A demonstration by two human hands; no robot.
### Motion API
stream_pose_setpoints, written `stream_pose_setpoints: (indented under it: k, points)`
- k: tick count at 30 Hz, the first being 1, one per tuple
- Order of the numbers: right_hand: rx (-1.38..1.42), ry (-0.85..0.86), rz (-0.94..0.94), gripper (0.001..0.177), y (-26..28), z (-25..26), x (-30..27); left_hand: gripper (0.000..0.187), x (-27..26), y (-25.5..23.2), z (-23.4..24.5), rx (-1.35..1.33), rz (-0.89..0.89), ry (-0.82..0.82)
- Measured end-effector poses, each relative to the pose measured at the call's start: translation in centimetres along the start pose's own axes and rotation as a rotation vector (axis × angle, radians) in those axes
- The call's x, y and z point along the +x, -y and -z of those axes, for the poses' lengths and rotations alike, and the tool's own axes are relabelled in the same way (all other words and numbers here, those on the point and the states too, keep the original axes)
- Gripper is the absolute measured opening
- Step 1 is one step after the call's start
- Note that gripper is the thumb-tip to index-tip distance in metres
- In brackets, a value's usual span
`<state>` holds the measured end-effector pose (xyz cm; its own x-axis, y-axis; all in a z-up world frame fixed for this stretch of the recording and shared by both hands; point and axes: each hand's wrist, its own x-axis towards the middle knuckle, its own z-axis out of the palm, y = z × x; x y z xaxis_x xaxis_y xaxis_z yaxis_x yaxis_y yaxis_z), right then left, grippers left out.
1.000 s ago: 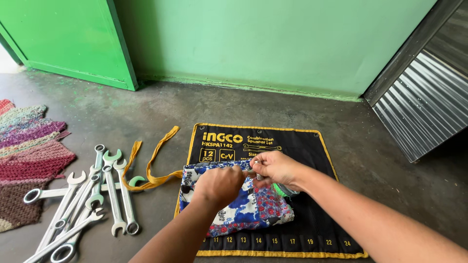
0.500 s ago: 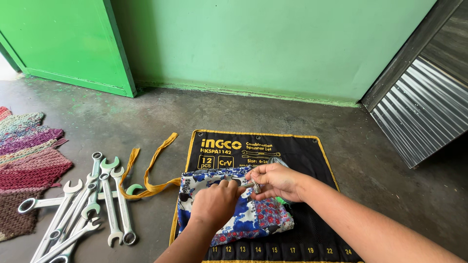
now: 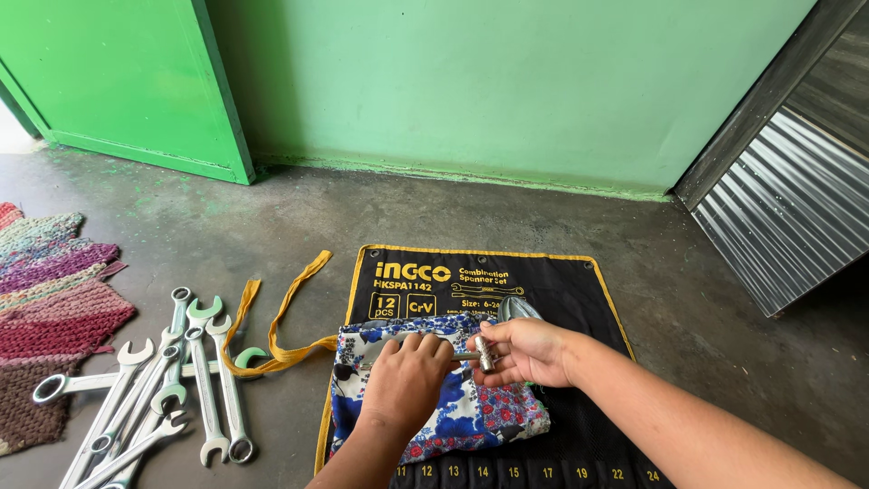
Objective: The person wipes a black and yellow tool roll with a patterned cloth, then uses a small brush to scrub the surface. They continue wiping the roll and then use the brush to clean a wrench placed on the cloth.
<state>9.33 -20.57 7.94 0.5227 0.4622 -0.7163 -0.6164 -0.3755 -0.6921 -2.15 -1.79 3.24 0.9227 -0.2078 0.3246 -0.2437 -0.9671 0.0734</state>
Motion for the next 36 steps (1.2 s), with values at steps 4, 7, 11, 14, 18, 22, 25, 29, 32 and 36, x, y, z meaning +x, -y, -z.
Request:
stream_pose_setpoints:
  k: [4, 7, 11, 14, 18, 22, 25, 29, 32, 36]
  points:
    - [-0.009, 0.051, 0.057, 0.032, 0.1, 0.2, -0.3, 0.022, 0.2, -0.2, 0.5, -0.08, 0.095, 0.16]
    - [-0.049, 0.043, 0.086, 0.029, 0.0, 0.1, -0.1, 0.03, 0.4, -0.3, 1.1, -0.165, 0.171, 0.295]
    - [-0.15, 0.046, 0.134, 0.032, -0.2, -0.1, 0.7, 0.039, 0.3, -0.5, 1.9, -0.267, 0.275, 0.385]
    - [-0.192, 0.005, 0.132, 0.033, -0.4, 0.1, 1.2, 0.043, 0.2, -0.7, 2.1, -0.3, 0.291, 0.359]
    - [-0.24, -0.028, 0.191, 0.033, -0.9, 0.3, 2.3, 0.047, 0.2, -0.8, 1.9, -0.389, 0.35, 0.318]
    - [-0.261, -0.034, 0.408, 0.025, -1.8, -0.4, 3.7, 0.055, 0.7, -1.1, 1.2, -0.518, 0.465, 0.322]
    - [-0.284, -0.069, 0.515, 0.023, -1.9, -0.7, 4.1, 0.059, 1.1, -1.2, 0.9, -0.63, 0.556, 0.343]
    - [-0.331, -0.085, 0.358, 0.026, -1.4, -0.8, 3.0, 0.057, 0.6, -0.8, 0.7, -0.555, 0.471, 0.316]
    - [-0.207, -0.132, 0.143, 0.028, -0.7, -0.7, 2.1, 0.049, 0.3, -0.6, 0.6, -0.36, 0.354, 0.322]
    - [-0.04, -0.144, -0.012, 0.027, -0.3, -0.9, 1.7, 0.046, 0.2, -0.6, 0.5, -0.274, 0.29, 0.281]
